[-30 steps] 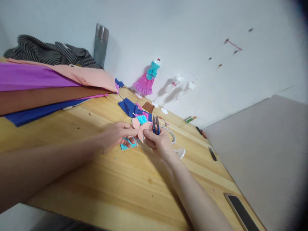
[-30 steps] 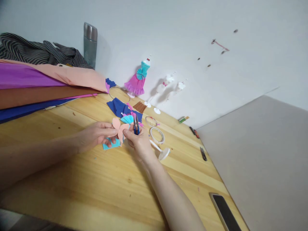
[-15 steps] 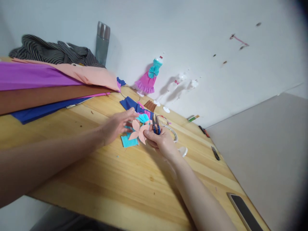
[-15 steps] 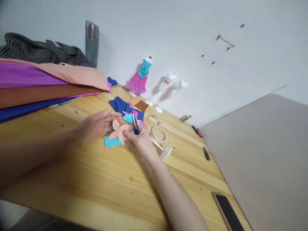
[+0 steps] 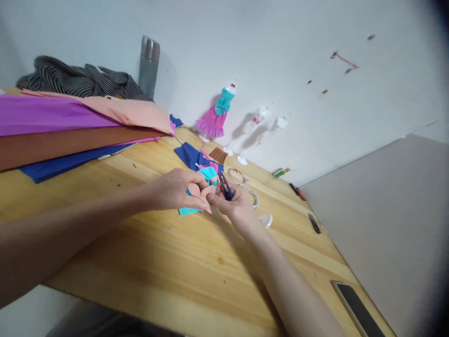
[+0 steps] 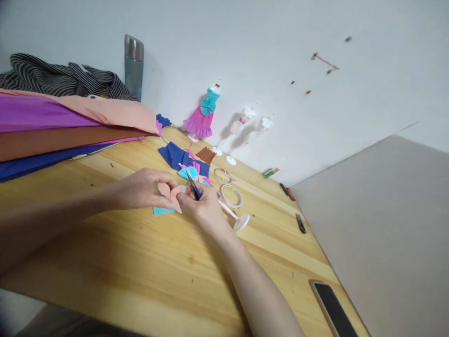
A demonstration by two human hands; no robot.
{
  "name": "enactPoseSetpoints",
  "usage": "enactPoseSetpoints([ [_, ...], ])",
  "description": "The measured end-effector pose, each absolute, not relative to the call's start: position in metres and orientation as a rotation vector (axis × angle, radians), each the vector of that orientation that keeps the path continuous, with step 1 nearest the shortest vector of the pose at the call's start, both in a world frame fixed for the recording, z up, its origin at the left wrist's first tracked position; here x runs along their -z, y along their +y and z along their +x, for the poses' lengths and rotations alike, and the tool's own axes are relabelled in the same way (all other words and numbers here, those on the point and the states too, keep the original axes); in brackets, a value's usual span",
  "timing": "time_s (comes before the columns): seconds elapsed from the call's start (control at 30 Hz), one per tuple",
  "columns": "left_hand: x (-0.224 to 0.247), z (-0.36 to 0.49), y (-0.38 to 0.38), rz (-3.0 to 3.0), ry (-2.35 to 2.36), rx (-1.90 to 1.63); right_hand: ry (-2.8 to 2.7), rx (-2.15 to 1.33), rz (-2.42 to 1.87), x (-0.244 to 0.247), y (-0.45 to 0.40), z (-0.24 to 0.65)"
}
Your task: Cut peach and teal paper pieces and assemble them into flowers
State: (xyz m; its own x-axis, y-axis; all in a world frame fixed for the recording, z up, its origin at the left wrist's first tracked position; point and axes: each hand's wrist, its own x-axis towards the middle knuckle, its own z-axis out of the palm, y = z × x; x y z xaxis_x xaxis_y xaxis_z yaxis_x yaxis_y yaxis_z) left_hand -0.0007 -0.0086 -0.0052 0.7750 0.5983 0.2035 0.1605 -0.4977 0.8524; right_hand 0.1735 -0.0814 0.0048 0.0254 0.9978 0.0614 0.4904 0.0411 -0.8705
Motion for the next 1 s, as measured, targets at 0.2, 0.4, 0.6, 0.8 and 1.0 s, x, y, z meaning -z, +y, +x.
enactPoseSetpoints([
  [0.2,0.001,0.0,-0.017,2.031,0.668,-0.599,-1.644,-0.723,-1.519,-0.004,-0.081,0.174],
  [0.4,0.003,-0.001,-0.013,1.825,0.586,-0.478,-1.669,-0.718,-1.534,-0.006,-0.083,0.171],
  [0.6,0.011,-0.002,-0.004,1.853,0.56,-0.483,-1.64,-0.78,-1.528,-0.008,-0.084,0.172],
  [0.8,0.011,0.001,-0.011,1.824,0.61,-0.588,-1.607,-0.77,-1.527,-0.01,-0.083,0.169],
  [1.0,0.011,0.005,-0.015,1.661,0.616,-0.572,-1.582,-0.829,-1.505,-0.013,-0.084,0.167],
])
